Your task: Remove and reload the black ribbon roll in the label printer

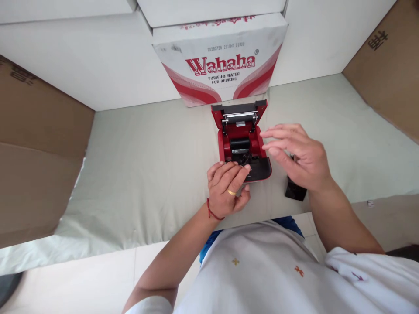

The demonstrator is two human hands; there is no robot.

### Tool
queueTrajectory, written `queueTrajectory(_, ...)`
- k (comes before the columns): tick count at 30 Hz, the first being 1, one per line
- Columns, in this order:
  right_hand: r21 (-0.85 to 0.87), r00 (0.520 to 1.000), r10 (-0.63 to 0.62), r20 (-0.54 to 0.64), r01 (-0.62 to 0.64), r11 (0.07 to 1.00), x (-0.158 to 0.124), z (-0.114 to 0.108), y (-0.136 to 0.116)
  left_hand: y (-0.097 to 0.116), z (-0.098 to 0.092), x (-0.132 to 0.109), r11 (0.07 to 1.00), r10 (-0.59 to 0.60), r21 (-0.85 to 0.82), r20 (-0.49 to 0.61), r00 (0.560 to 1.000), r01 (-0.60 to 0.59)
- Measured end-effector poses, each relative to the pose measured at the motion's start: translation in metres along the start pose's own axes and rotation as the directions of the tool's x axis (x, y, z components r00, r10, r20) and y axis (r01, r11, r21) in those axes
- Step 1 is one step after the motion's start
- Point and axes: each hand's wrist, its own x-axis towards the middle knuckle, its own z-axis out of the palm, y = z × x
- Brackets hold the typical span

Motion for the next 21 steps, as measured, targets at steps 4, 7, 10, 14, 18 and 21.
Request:
queueTrajectory(4,0.029,0.951,0.032,-0.306,-0.025,0.999,0.024,0.015,0.019,0.019,0.001,0.015,0.974,0.074,0.216,0.006,0.997,-0.073)
queueTrajectory(7,0.028,0.906,0.087,-0.415,-0.083,0.996,0.042,0.026,0.039,0.031,0.001,0.022,0.955,0.016,0.295,0.010,1.000,-0.019)
queueTrajectory(10,-0.023,0.913,0.082,-0.399,-0.100,0.995,0.057,0.032,0.058,0.041,0.001,0.027,0.933,-0.055,0.355,-0.007,0.998,0.054)
queueTrajectory(14,-0.045,0.976,0.058,-0.209,-0.068,0.997,0.064,0.037,0.070,0.050,-0.002,0.032,0.944,-0.067,0.326,0.070,0.995,0.041)
queueTrajectory(18,0.017,0.996,0.003,-0.091,-0.002,1.000,0.060,0.041,0.065,0.058,-0.008,0.029,0.945,-0.015,0.326,0.110,0.994,-0.022)
queueTrajectory(21,0.040,0.994,0.000,-0.113,0.004,0.999,0.055,0.039,0.057,0.066,-0.012,0.019,0.942,0.021,0.329,0.136,0.991,-0.065)
